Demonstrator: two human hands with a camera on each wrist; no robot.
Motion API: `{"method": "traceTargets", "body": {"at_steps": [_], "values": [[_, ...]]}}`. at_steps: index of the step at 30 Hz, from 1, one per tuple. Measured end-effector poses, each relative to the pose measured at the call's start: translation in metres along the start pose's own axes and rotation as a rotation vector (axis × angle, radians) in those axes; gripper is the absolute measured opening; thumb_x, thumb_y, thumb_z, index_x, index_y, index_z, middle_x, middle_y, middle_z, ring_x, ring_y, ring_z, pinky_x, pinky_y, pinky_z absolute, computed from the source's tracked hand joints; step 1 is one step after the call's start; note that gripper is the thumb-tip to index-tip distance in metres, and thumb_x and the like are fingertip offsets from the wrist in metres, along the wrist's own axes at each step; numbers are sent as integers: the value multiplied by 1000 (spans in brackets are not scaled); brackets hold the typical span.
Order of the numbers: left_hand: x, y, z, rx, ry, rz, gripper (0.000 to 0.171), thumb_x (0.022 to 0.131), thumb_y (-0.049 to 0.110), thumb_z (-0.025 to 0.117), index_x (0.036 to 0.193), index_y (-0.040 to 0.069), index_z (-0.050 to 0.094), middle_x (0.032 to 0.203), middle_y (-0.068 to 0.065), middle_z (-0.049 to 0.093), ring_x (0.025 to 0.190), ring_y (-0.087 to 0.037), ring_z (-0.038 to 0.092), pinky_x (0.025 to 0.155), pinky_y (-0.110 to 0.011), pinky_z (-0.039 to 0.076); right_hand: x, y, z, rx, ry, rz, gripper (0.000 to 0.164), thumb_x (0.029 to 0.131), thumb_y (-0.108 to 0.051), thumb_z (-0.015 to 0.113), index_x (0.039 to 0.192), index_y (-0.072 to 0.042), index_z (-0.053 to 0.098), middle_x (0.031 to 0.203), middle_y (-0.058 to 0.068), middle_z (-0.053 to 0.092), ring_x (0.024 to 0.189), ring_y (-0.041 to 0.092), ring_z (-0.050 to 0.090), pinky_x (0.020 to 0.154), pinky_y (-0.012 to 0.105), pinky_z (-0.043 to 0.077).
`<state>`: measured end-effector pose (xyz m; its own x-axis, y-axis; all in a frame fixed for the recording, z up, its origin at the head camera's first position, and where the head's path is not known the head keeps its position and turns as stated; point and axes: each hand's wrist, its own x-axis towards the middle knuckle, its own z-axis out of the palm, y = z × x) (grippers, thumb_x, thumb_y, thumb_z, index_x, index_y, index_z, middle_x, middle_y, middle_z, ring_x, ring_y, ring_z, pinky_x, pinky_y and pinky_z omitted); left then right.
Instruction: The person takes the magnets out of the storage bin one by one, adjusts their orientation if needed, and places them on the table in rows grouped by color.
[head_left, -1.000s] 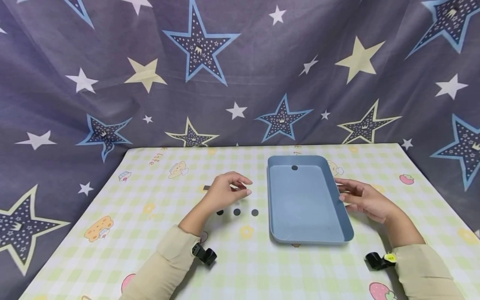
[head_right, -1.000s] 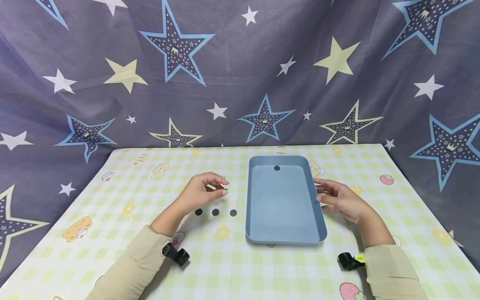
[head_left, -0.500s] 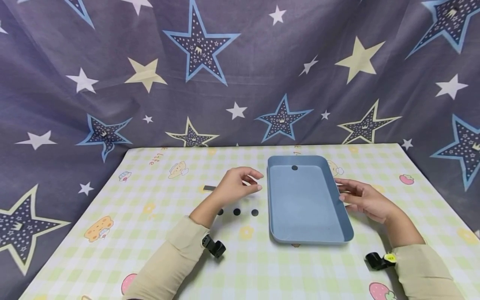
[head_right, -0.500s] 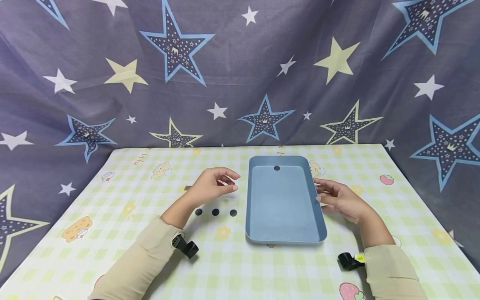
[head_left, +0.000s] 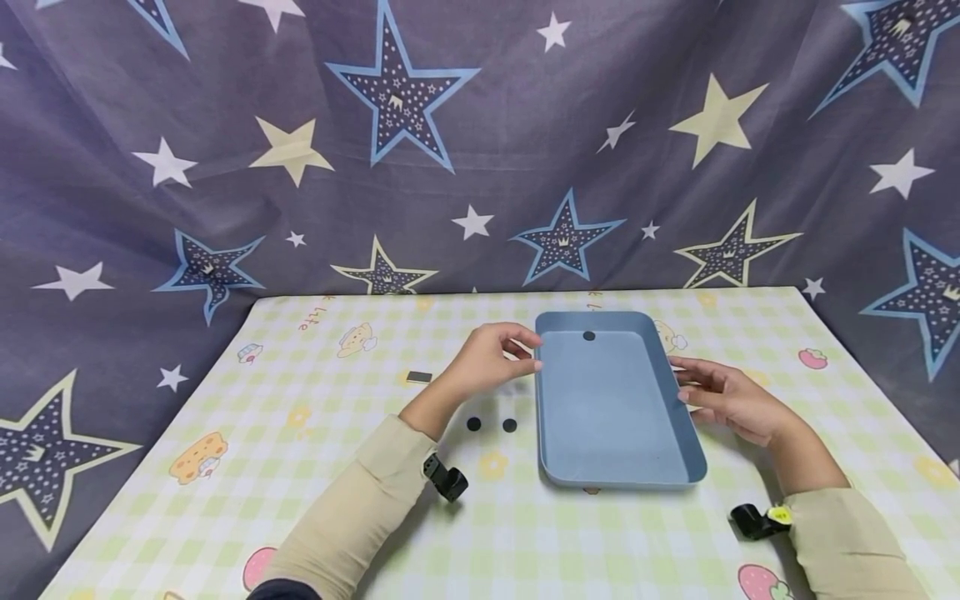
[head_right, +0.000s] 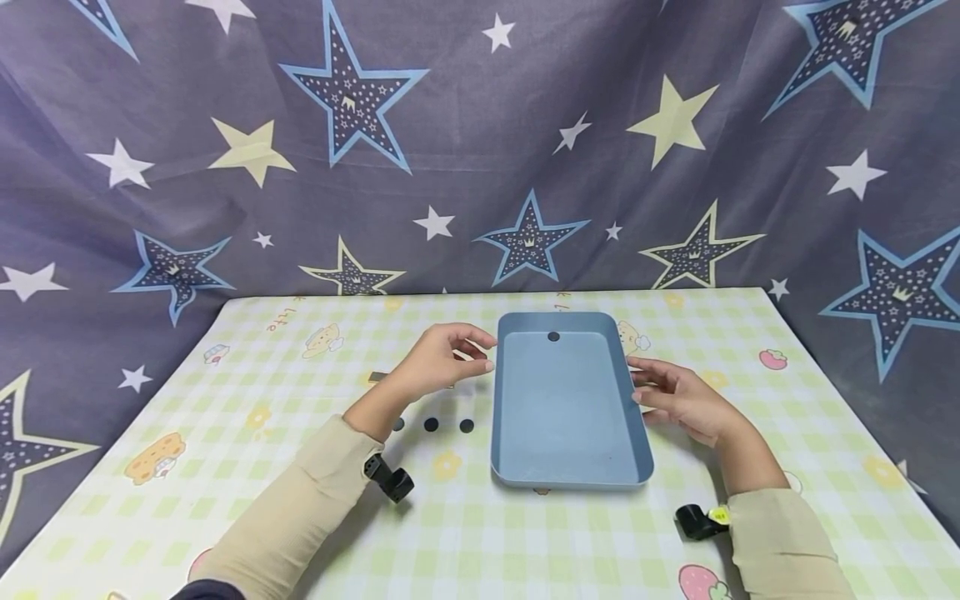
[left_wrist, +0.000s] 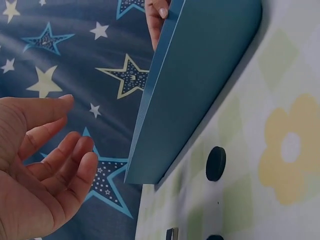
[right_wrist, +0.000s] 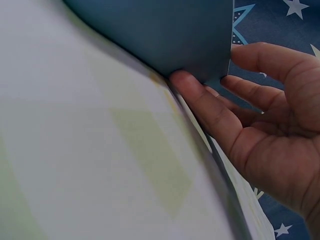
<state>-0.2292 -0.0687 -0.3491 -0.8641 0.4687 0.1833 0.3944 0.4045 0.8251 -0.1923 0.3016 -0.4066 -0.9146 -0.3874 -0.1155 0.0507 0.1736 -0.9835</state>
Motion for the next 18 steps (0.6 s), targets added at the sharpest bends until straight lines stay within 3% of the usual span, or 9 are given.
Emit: {"method": "traceTargets", "body": {"at_steps": [8, 18], "values": [[10, 5, 4, -12, -11, -18, 28, 84, 8, 77, 111, 5, 71, 114, -7, 68, 90, -15, 67, 67, -26, 55, 2, 1, 0, -9, -12, -14, 65, 99, -7, 56, 151, 9, 20, 138, 25, 41, 107, 10, 60, 83, 34, 56], [30, 9, 14, -43, -6, -30, 29, 83, 7, 78, 111, 4, 71, 113, -7, 69, 87, -15, 66, 69, -25, 55, 1, 1, 0, -4, -10, -12, 65, 99, -6, 56, 150, 9, 20, 135, 19, 46, 106, 11, 61, 82, 33, 56]]}}
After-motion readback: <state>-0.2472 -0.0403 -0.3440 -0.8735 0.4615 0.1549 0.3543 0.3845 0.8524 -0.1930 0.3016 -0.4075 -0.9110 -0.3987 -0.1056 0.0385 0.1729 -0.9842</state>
